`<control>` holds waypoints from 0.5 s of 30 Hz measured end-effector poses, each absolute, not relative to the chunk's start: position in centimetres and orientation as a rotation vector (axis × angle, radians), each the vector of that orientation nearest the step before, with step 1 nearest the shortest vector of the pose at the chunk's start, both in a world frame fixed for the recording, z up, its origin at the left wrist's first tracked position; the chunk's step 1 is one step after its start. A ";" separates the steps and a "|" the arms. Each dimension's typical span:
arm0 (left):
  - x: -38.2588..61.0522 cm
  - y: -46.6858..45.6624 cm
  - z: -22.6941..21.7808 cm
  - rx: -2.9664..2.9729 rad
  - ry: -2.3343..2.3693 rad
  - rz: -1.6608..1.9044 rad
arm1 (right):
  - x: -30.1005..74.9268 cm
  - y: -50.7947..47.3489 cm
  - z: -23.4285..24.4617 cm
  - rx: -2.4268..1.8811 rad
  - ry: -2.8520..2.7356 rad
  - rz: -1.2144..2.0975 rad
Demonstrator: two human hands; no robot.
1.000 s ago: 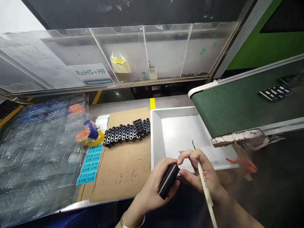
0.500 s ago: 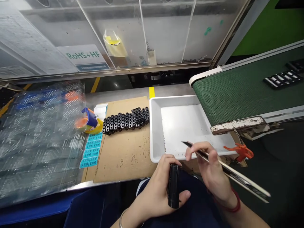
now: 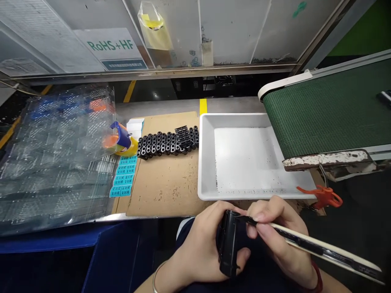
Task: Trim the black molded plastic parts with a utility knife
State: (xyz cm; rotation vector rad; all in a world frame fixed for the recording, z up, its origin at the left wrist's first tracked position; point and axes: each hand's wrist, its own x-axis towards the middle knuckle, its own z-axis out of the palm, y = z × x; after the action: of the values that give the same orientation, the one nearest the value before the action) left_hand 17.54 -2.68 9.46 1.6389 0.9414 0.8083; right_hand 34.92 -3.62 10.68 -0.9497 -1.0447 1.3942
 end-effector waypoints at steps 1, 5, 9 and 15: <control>17.5 -2.6 9.5 1.639 0.937 0.811 | 34.9 -3.5 10.7 -0.950 -1.066 1.378; 17.6 -2.5 9.4 1.649 0.917 0.845 | 35.0 -3.4 10.8 -0.921 -1.113 1.353; 17.6 -2.5 9.4 1.636 0.908 0.839 | 35.4 -3.6 10.6 -0.945 -1.015 1.482; 17.7 -2.6 9.1 1.610 0.924 0.819 | 35.6 -3.9 10.6 -0.970 -0.978 1.502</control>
State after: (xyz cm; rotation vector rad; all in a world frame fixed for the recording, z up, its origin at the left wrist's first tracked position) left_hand 17.67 -2.58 9.14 1.6095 0.9243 0.8186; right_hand 35.55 -3.86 10.57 -0.9696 -0.9785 1.5020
